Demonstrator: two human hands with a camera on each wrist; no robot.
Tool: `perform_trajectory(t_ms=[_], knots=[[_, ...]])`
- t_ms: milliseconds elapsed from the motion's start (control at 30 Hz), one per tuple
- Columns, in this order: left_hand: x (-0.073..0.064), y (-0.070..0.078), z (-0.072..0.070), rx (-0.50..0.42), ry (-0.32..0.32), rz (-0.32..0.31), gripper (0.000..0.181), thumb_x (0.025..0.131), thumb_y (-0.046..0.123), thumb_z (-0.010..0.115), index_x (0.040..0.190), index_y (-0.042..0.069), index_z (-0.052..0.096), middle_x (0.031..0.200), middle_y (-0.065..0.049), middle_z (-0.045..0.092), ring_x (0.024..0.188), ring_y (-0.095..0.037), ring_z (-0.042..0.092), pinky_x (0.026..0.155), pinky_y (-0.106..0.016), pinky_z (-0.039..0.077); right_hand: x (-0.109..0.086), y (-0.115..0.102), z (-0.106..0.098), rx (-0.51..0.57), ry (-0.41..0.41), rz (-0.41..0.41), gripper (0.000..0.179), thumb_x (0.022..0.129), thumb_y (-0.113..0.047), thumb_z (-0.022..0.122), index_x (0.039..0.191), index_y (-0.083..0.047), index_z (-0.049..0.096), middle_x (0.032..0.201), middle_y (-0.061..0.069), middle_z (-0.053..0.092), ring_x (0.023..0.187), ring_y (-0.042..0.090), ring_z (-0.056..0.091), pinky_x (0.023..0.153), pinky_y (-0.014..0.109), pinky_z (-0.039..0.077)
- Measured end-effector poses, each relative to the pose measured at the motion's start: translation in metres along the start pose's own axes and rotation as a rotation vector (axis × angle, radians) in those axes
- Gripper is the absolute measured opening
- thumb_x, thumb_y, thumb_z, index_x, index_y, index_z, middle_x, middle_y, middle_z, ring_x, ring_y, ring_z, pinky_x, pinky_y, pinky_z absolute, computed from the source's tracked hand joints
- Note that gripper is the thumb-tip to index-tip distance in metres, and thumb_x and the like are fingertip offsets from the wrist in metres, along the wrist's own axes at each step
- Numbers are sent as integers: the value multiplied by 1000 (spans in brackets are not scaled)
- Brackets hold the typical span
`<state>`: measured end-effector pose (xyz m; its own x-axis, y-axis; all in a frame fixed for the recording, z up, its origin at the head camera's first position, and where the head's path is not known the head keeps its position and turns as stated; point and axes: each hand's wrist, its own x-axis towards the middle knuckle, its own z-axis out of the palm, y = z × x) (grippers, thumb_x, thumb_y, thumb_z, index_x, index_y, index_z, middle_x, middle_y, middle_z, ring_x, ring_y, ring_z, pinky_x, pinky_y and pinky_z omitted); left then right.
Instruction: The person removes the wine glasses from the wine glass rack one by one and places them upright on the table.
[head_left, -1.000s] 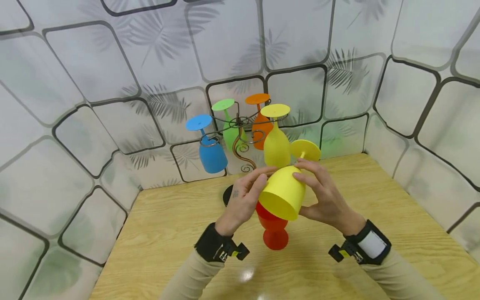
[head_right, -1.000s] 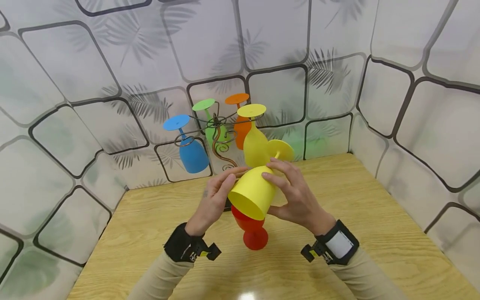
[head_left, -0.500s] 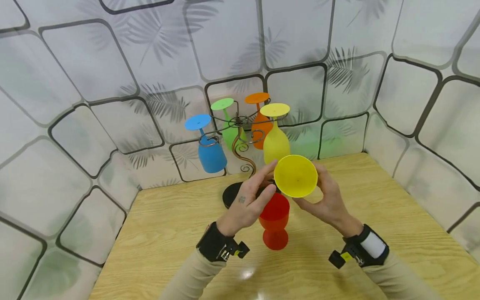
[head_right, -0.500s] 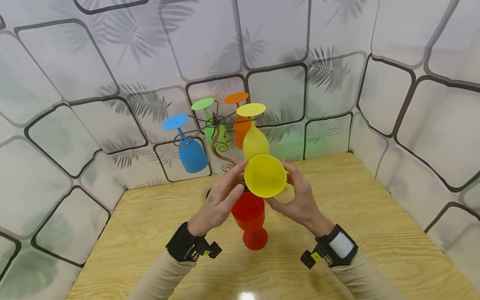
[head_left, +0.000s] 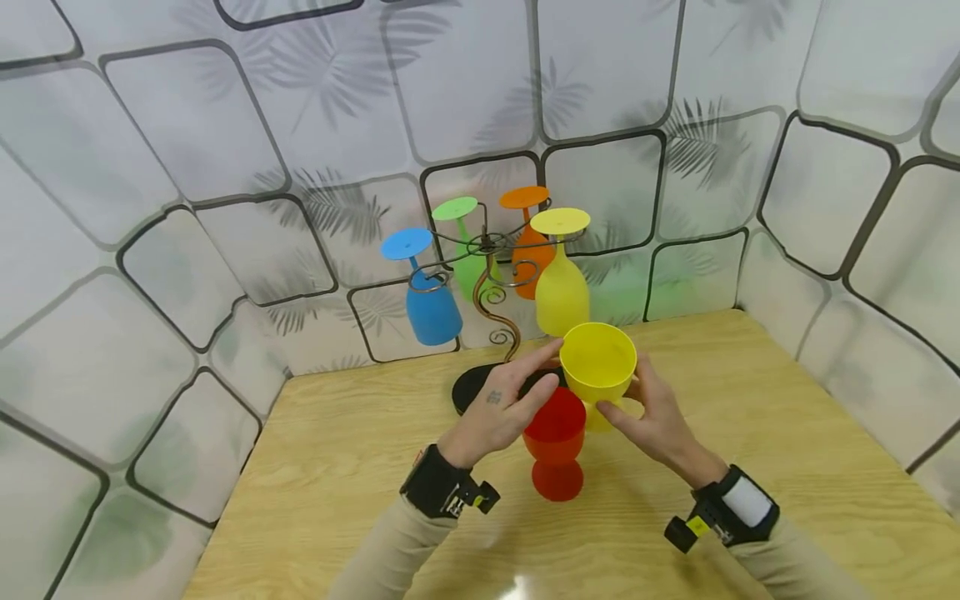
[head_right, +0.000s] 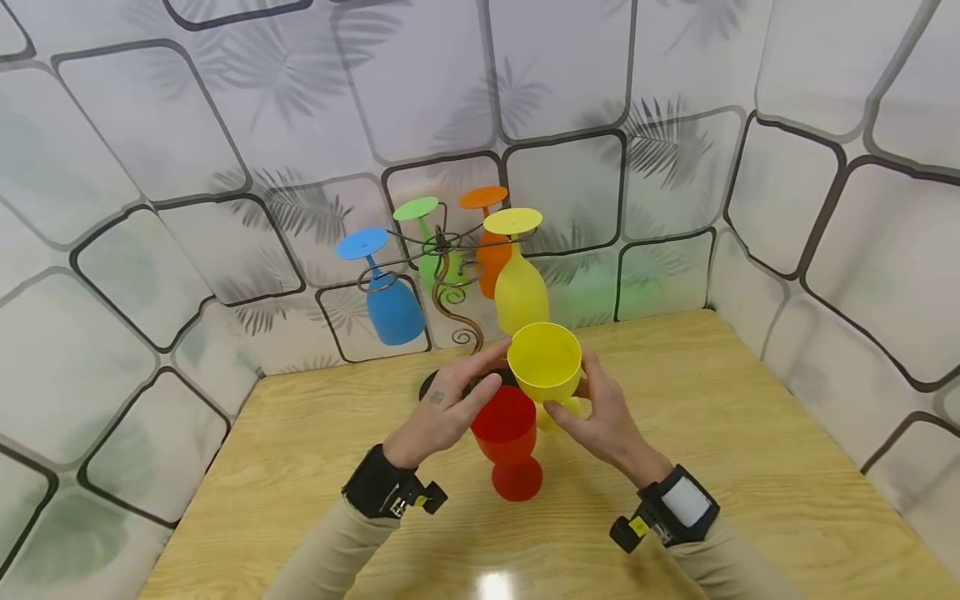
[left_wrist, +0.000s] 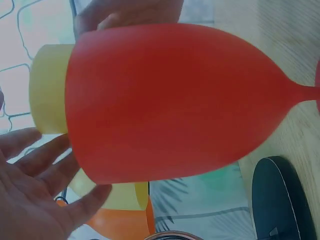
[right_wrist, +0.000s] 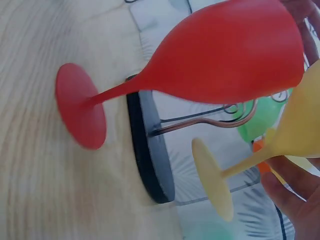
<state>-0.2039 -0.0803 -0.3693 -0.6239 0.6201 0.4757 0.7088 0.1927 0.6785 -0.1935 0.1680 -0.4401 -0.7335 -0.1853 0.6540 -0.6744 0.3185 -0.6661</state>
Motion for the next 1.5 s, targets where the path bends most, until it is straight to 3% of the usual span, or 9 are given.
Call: perform_trajectory(t_ms=[233, 400, 700, 833, 1200, 1500], knots=[[1, -2, 1, 58, -59, -79, 59, 110, 40, 44, 158, 7, 38, 157, -6, 48, 143, -16, 48, 118, -34, 40, -8, 10, 4, 30, -51, 44, 73, 86, 7, 71, 150, -3, 38, 134, 16, 58, 103, 2, 66, 76, 24, 61], [2, -5, 4, 91, -99, -112, 59, 109, 41, 44, 159, 9, 37, 160, -2, 44, 145, -13, 44, 119, -35, 38, -14, 16, 7, 55, -57, 96, 73, 88, 6, 68, 152, -4, 34, 138, 17, 55, 105, 1, 65, 77, 24, 61], [0, -8, 6, 127, -130, -164, 53, 109, 30, 46, 158, 10, 39, 157, -3, 47, 142, -14, 49, 117, -34, 41, -23, 22, 13, 82, -95, 148, 72, 92, 2, 65, 153, -1, 27, 139, 21, 52, 109, 1, 62, 82, 23, 59], [0, -8, 7, 131, -150, -193, 53, 110, 33, 43, 157, 10, 40, 157, -5, 48, 142, -15, 49, 116, -34, 41, -26, 23, 14, 91, -113, 162, 72, 92, 2, 64, 154, -2, 26, 139, 21, 51, 108, 3, 63, 82, 23, 59], [-2, -14, 12, 142, -132, -209, 53, 111, 40, 36, 152, 9, 49, 150, -5, 57, 134, -16, 57, 113, -34, 46, -33, 30, 17, 101, -146, 172, 69, 94, 0, 64, 153, -1, 27, 139, 22, 53, 110, 4, 63, 83, 25, 60], [-3, -16, 16, 137, -106, -246, 51, 111, 40, 39, 146, 6, 55, 141, -7, 64, 124, -16, 62, 109, -33, 49, -36, 31, 18, 114, -153, 186, 72, 95, -2, 63, 155, -2, 24, 142, 23, 51, 113, 3, 61, 86, 24, 59]])
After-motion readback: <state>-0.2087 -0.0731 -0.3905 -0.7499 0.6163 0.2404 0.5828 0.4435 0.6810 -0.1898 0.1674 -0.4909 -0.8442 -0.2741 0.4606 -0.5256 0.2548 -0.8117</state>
